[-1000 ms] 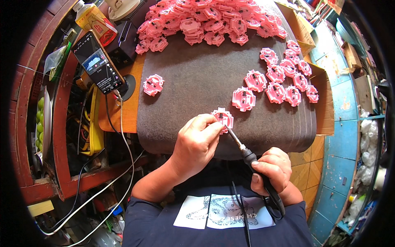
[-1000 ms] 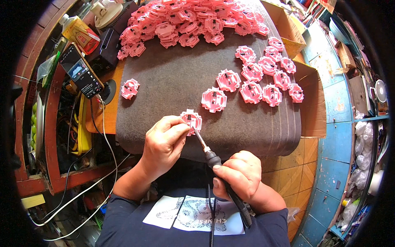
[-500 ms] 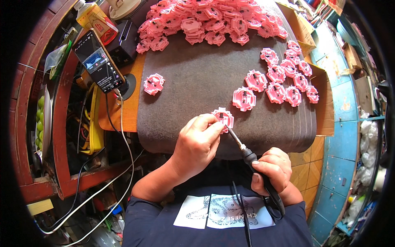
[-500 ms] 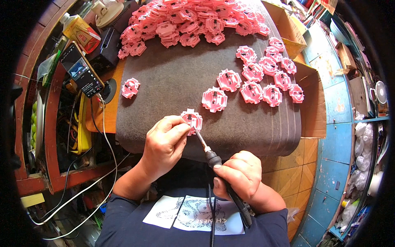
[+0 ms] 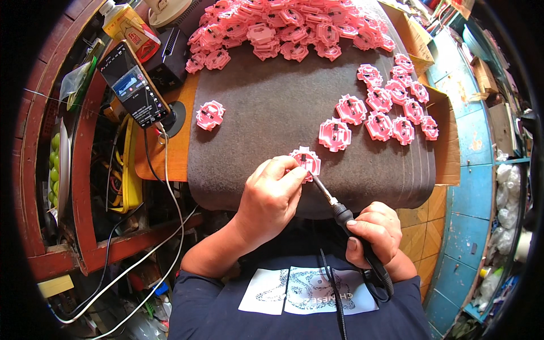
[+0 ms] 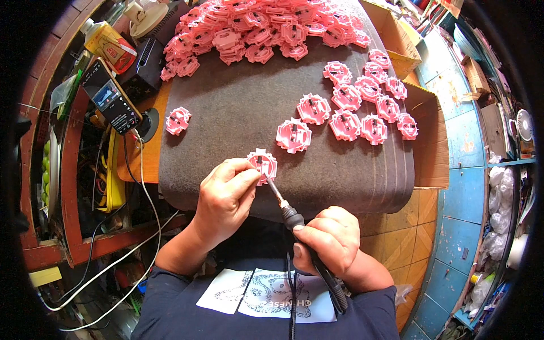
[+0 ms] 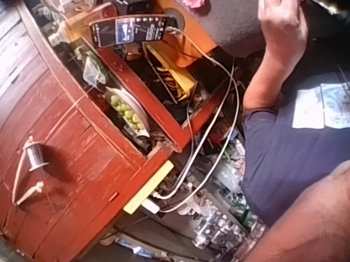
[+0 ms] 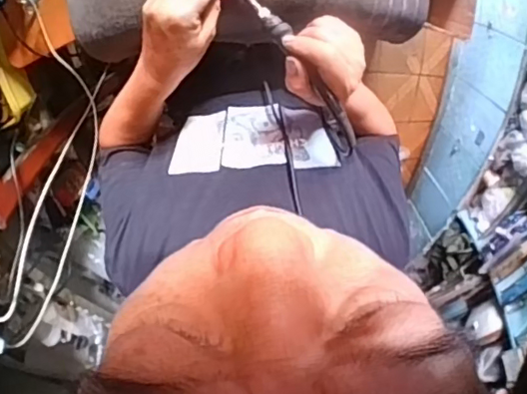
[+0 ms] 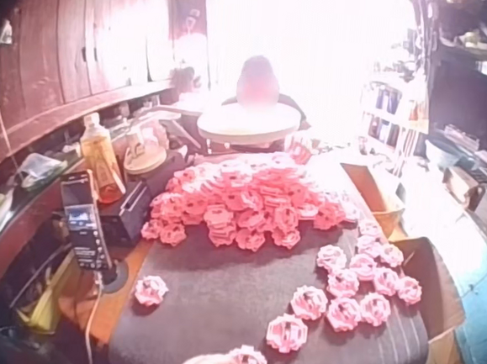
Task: The person uses a soldering iron to apply heat to small pink plastic components on a workbench. They pick up each piece, apply the soldering iron to specific points, and place the finished pieces into a cardboard box. The process is repeated for multiple components throughout the clip.
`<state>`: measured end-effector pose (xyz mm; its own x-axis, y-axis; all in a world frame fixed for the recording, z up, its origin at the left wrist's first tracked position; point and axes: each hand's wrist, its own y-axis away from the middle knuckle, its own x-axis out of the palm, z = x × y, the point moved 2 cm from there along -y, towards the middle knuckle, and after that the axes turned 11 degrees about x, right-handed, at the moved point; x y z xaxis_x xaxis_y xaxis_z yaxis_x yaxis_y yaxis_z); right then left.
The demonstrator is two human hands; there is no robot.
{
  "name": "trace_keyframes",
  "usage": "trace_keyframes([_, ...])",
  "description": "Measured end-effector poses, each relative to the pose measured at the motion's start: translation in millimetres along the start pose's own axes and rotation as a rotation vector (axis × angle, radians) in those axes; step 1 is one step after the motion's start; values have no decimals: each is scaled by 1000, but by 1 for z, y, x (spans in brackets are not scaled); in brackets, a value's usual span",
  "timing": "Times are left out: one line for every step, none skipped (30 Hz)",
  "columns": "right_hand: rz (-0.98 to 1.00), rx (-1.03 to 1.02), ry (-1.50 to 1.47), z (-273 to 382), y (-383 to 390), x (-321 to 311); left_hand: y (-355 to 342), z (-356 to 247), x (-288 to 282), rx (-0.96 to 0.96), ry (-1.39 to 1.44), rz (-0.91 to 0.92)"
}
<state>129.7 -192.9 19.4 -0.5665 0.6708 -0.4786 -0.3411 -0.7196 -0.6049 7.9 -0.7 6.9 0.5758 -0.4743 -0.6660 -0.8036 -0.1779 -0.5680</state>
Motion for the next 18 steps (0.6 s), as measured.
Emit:
trace_keyframes([-1,1,-2,0,0,0,0,0,0,1,-2,1])
trace_keyframes([-2,1,-6,0,0,0,0,0,0,2,-4,1])
trace_keyframes([-3,1,-10,0,-1,1,0,0,0,3,-6,2])
trace_keyframes([-4,1,-14,-1,-1,1,0,0,0,2,-8,3])
trace_keyframes([-1,2,-15,-1,-1,1,0,0,0,1,-9,4])
trace_keyframes([2,3,-15,0,-1,0,0,0,0,0,-11,5])
trace_keyframes([5,4,-16,0,-1,0,1,0,0,1,-13,3])
trace_keyframes([7,0,-15,-1,-2,0,1,0,0,2,-15,1])
trace_keyframes([9,-3,-15,-1,-3,1,1,0,1,3,-17,-1])
trace_keyframes([10,-7,-15,-1,-4,1,1,1,1,3,-12,-2])
trace_keyframes([11,-6,-12,-1,-3,1,2,1,2,2,-8,-4])
trace_keyframes([12,-5,-11,0,-2,1,2,1,2,2,-5,-5])
trace_keyframes([12,-4,-9,0,-2,0,1,1,1,2,-7,-4])
trace_keyframes([9,-3,-11,0,-2,0,0,0,1,1,-9,-3])
trace_keyframes([7,-2,-14,0,-2,1,0,0,1,0,-11,-3])
trace_keyframes([4,-1,-16,0,-2,1,0,0,1,-1,-11,-2])
trace_keyframes([4,1,-20,-1,-2,1,1,0,0,-2,-10,-1])
trace_keyframes([3,3,-24,-1,-2,1,1,1,0,-3,-10,0])
